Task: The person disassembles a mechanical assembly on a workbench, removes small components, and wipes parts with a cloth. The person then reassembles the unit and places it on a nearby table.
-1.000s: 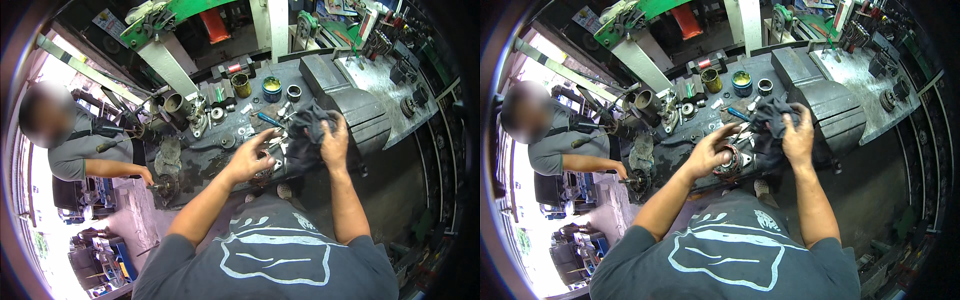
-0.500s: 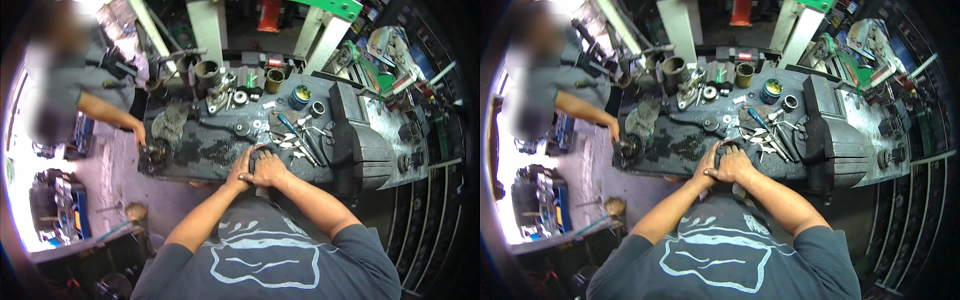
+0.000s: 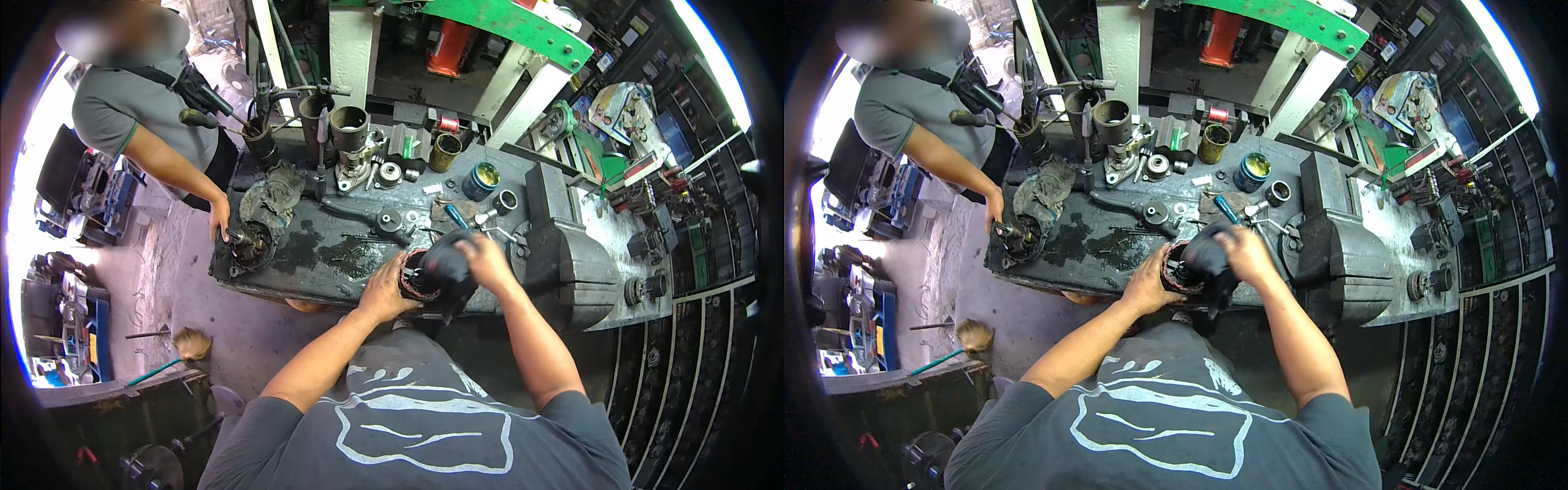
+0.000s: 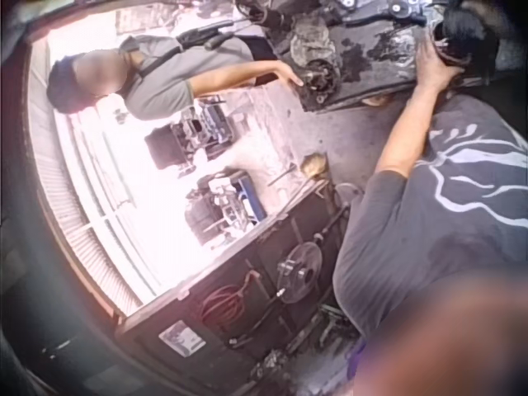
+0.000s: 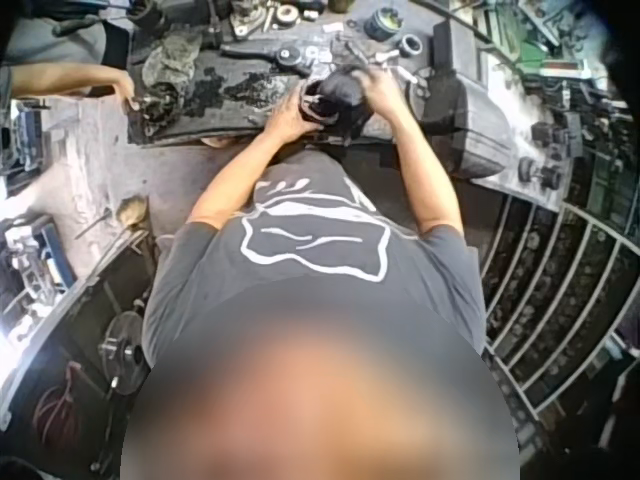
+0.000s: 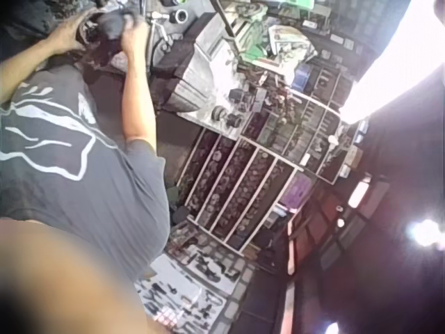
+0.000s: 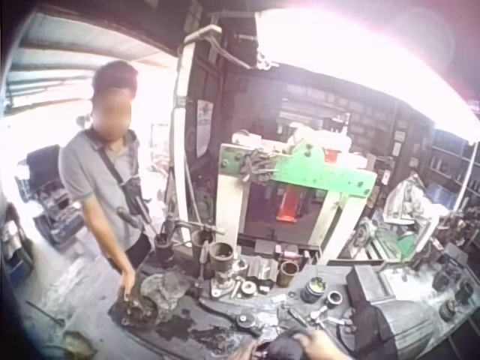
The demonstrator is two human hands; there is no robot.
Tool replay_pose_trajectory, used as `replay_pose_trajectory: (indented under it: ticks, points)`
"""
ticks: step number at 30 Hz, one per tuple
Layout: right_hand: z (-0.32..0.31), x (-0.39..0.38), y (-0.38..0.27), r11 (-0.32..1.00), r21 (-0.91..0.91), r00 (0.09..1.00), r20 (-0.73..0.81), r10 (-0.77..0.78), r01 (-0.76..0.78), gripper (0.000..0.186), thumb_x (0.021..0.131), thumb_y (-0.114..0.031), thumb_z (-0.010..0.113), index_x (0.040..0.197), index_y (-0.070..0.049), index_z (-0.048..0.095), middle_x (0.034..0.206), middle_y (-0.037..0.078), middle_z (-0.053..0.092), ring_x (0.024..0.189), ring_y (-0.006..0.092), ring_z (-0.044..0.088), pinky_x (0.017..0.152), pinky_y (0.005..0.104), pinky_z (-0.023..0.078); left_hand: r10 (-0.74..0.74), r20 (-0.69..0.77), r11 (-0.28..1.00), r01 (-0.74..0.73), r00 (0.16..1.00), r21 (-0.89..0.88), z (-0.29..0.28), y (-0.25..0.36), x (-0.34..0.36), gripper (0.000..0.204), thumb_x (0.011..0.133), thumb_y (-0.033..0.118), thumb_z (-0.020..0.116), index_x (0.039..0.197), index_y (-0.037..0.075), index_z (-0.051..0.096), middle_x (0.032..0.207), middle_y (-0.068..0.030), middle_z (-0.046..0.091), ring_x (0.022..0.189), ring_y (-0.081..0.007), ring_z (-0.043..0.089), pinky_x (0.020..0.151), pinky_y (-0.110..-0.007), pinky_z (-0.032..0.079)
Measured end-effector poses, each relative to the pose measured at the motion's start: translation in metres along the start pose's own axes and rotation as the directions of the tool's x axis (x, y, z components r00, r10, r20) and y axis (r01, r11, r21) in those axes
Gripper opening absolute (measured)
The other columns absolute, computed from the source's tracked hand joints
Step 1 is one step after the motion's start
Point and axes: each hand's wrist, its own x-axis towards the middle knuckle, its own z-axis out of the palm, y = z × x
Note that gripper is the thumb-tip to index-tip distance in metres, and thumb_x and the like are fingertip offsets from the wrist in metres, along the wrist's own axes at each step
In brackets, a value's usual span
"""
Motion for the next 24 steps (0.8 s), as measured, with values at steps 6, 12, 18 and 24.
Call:
replay_pose_trajectory:
  ticks: [6,12,18,24]
  points:
    - [0.039,0.004,0.006,0.845,-0.521,0.990,0.125,-0.067,0.123,0.043,0.105,-0.030,0.069,0.131,0.003,0.071,0.125,0.026,0.075,0.123,0.0461,0.070,0.107,0.0504,0.055,0.039,-0.002,0.999,-0.039,0.999,0.003,0.008,-0.009,0.001,0.134,0.065,0.039,0.104,0.170,0.004,0.027,0.170,-0.0232,0.042,0.156,-0.0403,0.044,0.130,-0.049,0.037]
    - [0.098,0.029,0.049,0.919,-0.374,0.992,0.051,-0.111,0.122,0.031,0.094,-0.023,0.073,0.115,0.000,0.076,0.113,0.027,0.076,0.110,0.0476,0.072,0.099,0.0540,0.057,0.051,0.012,0.999,-0.051,0.999,0.003,0.002,0.000,0.003,0.134,0.063,0.036,0.104,0.168,0.001,0.028,0.169,-0.0229,0.043,0.156,-0.0379,0.046,0.130,-0.046,0.039]
    - [0.007,0.004,0.032,0.929,0.366,0.981,-0.149,0.125,-0.063,0.035,0.088,-0.026,0.092,0.108,0.000,0.079,0.094,0.016,0.079,0.085,0.0344,0.074,0.086,0.0415,0.059,0.038,0.014,0.999,-0.038,0.999,0.015,0.000,0.000,0.004,0.133,0.064,0.035,0.104,0.168,0.000,0.028,0.168,-0.0233,0.045,0.155,-0.0380,0.046,0.129,-0.046,0.039]
    - [0.022,-0.027,-0.027,0.861,-0.221,0.743,0.627,-0.235,0.459,0.086,0.097,-0.066,0.071,0.139,0.010,0.064,0.148,0.033,0.060,0.145,0.0424,0.055,0.120,0.0516,0.046,0.057,0.020,0.998,-0.057,0.998,0.024,0.017,-0.023,0.006,0.129,0.070,0.038,0.100,0.170,0.003,0.026,0.171,-0.0235,0.040,0.157,-0.0402,0.043,0.131,-0.048,0.037]
